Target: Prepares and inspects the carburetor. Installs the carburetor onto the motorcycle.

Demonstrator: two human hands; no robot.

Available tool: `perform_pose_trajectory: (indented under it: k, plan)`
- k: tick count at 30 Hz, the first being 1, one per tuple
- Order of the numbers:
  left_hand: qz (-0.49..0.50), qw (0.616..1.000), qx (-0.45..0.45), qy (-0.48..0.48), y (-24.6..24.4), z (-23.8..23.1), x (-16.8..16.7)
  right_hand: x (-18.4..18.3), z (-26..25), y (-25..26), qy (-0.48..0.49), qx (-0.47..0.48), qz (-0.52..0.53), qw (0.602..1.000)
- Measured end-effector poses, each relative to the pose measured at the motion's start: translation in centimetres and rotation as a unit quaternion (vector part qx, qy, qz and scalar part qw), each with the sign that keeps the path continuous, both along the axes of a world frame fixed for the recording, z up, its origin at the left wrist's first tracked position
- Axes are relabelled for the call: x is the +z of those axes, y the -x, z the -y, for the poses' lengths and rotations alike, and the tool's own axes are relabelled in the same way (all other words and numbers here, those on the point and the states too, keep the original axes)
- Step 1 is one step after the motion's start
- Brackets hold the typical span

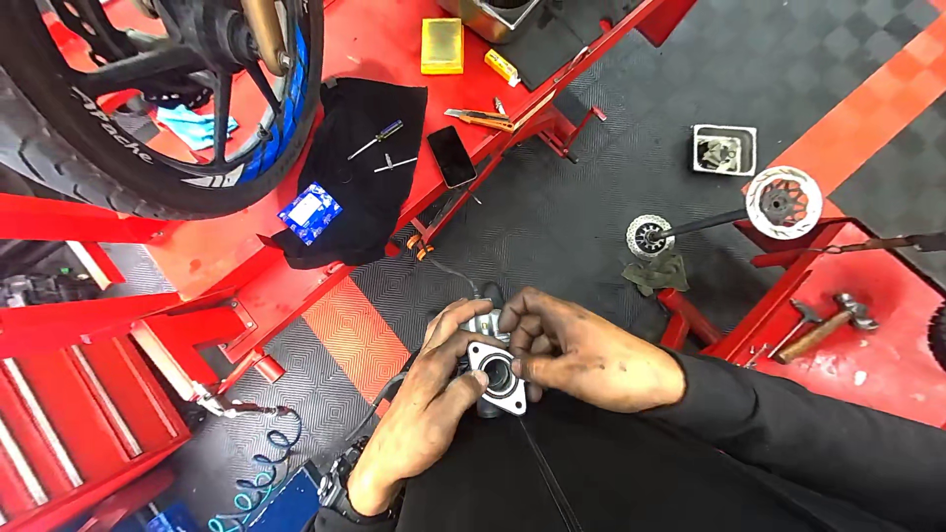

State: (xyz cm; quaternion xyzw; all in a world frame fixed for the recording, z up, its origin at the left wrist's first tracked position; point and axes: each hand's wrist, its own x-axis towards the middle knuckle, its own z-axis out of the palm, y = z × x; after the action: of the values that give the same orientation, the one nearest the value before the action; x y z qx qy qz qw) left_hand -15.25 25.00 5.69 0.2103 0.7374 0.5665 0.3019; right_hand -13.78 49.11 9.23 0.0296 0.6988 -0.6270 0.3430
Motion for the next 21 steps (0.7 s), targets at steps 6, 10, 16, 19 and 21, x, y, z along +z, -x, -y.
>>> perform_pose_trajectory:
  k: [6, 10, 16, 19, 21]
  plan:
    - [0.002, 1.0, 0.014, 0.001, 0.4, 0.0, -0.1, -0.2, 0.0, 0.9, 0.032, -0.005, 0.028, 0.999]
    - [-0.004, 1.0, -0.021, -0.017, 1.0, 0.6, -0.9, -0.4, 0.0, 1.4, 0.013, -0.003, 0.014, 1.0]
    - [0.056, 0.997, 0.0, -0.048, 3.9, 1.1, -3.5, -2.0, -0.8, 2.5, -0.027, 0.022, -0.145, 0.989]
    - [0.148, 0.984, 0.063, -0.076, 5.5, 0.8, -5.4, -3.9, -1.3, 3.2, -0.087, -0.004, -0.245, 0.966]
    - [0.19, 0.97, 0.099, -0.114, 6.4, 0.5, -6.2, -5.3, -1.5, 3.6, -0.106, -0.021, -0.257, 0.96]
